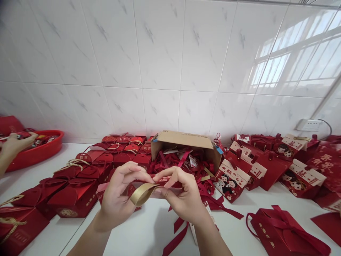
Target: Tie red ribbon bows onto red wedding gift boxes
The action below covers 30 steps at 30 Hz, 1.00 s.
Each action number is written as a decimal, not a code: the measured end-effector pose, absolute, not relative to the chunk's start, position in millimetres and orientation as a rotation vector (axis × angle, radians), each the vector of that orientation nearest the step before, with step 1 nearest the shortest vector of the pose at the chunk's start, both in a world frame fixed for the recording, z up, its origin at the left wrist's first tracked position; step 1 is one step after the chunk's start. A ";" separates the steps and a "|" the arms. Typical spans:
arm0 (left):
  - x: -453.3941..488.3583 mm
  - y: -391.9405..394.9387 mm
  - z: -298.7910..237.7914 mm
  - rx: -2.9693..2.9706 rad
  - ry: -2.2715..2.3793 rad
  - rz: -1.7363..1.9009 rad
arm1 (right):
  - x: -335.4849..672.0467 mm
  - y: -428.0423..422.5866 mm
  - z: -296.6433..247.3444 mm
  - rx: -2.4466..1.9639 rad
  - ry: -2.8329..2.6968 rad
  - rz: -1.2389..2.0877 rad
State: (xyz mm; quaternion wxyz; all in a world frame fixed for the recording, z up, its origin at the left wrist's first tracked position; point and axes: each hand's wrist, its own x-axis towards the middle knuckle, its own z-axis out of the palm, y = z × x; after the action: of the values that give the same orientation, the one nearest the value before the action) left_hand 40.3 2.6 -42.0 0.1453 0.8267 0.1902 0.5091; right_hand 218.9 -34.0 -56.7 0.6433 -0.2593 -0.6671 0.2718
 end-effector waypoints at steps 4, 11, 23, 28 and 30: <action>41.6 2.7 -40.1 2.446 0.549 1.531 | 219.0 -34.4 -56.4 -0.605 -1.534 0.612; 42.1 5.0 -43.0 2.471 0.557 1.536 | 217.0 -32.6 -54.0 -0.602 -1.536 0.627; 43.1 3.7 -43.3 2.424 0.621 1.585 | 212.6 -28.1 -58.2 -0.581 -1.449 0.458; 48.8 3.7 -48.8 2.228 0.712 1.501 | 210.7 -24.9 -58.1 -0.655 -1.442 0.320; 53.2 4.5 -50.2 2.142 0.776 1.507 | 209.7 -21.4 -59.0 -0.689 -1.434 0.307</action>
State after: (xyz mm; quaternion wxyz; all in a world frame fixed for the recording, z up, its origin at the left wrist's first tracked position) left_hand 53.2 4.5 -50.2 0.2039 0.7677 0.2780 0.5401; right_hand 209.7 -21.4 -59.0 0.6894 -0.3080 -0.6412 0.1371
